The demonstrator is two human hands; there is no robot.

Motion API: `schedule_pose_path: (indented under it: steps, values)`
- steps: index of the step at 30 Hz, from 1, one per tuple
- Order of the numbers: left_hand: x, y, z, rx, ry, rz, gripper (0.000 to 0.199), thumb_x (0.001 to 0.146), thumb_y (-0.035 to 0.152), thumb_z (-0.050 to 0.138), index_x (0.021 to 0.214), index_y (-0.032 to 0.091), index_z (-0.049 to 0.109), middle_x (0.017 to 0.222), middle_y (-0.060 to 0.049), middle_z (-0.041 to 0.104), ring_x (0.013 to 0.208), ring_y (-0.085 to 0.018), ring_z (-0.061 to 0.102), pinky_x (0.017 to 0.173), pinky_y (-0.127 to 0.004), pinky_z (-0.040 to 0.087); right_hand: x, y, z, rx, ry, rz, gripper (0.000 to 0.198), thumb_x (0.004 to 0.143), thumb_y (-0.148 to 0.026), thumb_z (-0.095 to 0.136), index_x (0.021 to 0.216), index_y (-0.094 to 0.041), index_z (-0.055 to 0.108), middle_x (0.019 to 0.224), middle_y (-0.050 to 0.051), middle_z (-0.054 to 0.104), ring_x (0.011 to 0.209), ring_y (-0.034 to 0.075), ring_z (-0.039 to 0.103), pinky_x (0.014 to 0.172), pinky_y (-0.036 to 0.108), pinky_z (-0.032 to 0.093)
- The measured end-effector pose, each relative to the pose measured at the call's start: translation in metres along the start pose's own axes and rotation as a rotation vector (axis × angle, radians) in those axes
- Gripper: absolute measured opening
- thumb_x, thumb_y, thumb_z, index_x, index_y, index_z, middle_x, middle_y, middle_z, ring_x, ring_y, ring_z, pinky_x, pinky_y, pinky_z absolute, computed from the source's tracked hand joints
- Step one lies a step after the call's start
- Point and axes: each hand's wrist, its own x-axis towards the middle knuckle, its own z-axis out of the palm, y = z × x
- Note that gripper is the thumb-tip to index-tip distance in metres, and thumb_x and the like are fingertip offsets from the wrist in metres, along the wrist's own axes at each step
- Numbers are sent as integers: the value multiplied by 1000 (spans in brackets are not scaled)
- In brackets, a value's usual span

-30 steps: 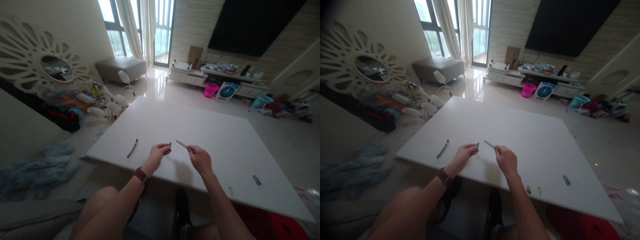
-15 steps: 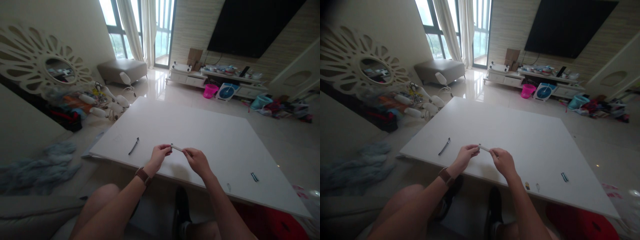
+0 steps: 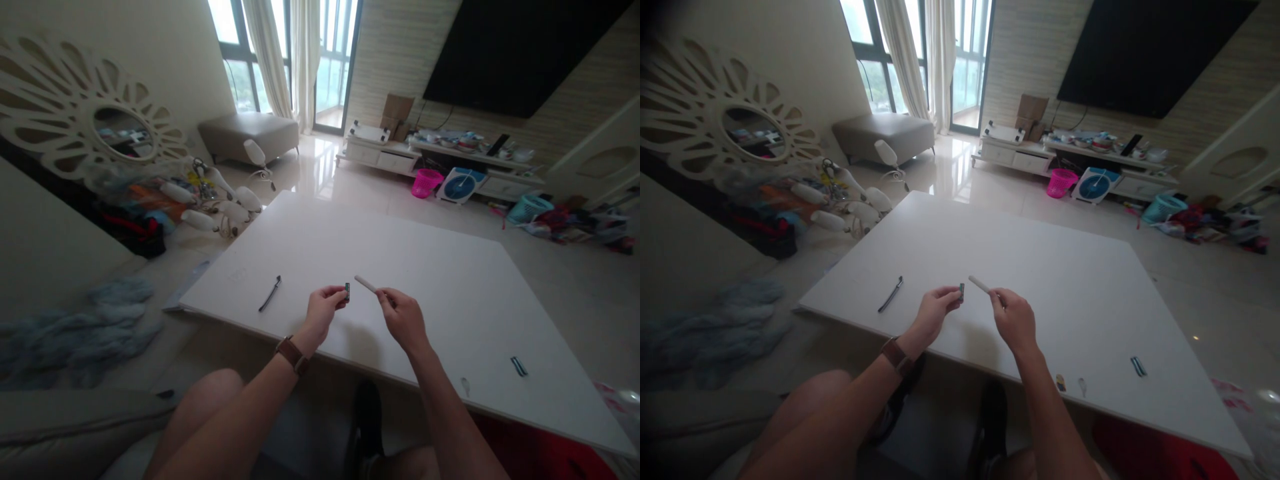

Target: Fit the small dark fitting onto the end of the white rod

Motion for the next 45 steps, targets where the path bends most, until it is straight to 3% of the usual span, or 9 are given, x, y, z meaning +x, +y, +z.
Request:
schedule_pose_path:
  steps: [9,14,18,25,30,34,39,43,45]
  values:
    - [12,12,-4,-38,78,87,20,62,21,79,78,10,74,78,-7,73,69,-11,65,69,-24,53,9,10,8,162,-191,-143,32,96,-45,53,89,-23,76,75,1,70,67,17,59,63,29,39]
    - [7,13,-3,3,55,77,20,64,22,78,79,10,74,76,-8,73,68,-13,67,69,-25,55,6,14,5,187,-92,-141,33,96,-45,54,90,-21,76,79,2,72,70,18,60,65,30,41]
    - [1,9,0,29,55,85,19,65,21,78,79,9,73,75,-7,72,66,-13,67,69,-26,56,0,18,2,142,-138,-170,31,96,-42,54,91,-23,76,78,2,72,70,18,61,64,30,41]
    - [-5,2,8,77,1,76,19,66,21,78,80,9,73,75,-8,73,68,-14,69,69,-25,55,-10,21,-6,111,-70,-144,29,96,-42,54,93,-23,77,87,3,75,72,18,63,66,30,42]
    - [-12,-3,14,100,-46,60,20,65,23,78,80,9,73,75,-9,73,68,-14,68,68,-24,54,-17,18,-15,9,96,-76,30,96,-43,54,94,-23,76,87,4,75,71,19,63,66,31,42]
    - [-16,-3,18,90,-72,48,20,65,23,77,79,10,74,74,-9,73,67,-14,68,67,-25,53,-21,18,-22,59,13,-104,28,94,-43,57,89,-24,77,80,2,74,66,17,60,63,30,40]
    - [-18,-2,20,112,-81,45,17,64,22,76,77,10,74,70,-8,72,64,-13,66,63,-23,52,-22,18,-25,-23,137,-27,30,95,-43,55,92,-24,77,86,3,75,70,19,62,65,31,41]
    - [-18,-1,20,123,-86,47,15,66,20,74,78,10,74,71,-8,72,65,-13,66,64,-23,52,-22,15,-25,69,-10,-112,28,95,-43,56,91,-25,77,86,2,75,70,18,63,66,29,42]
    - [-18,-1,20,127,-82,46,14,66,19,74,77,10,74,70,-7,72,65,-13,66,63,-23,52,-22,14,-24,30,14,-73,28,95,-43,56,91,-24,77,86,3,75,73,19,64,66,30,42]
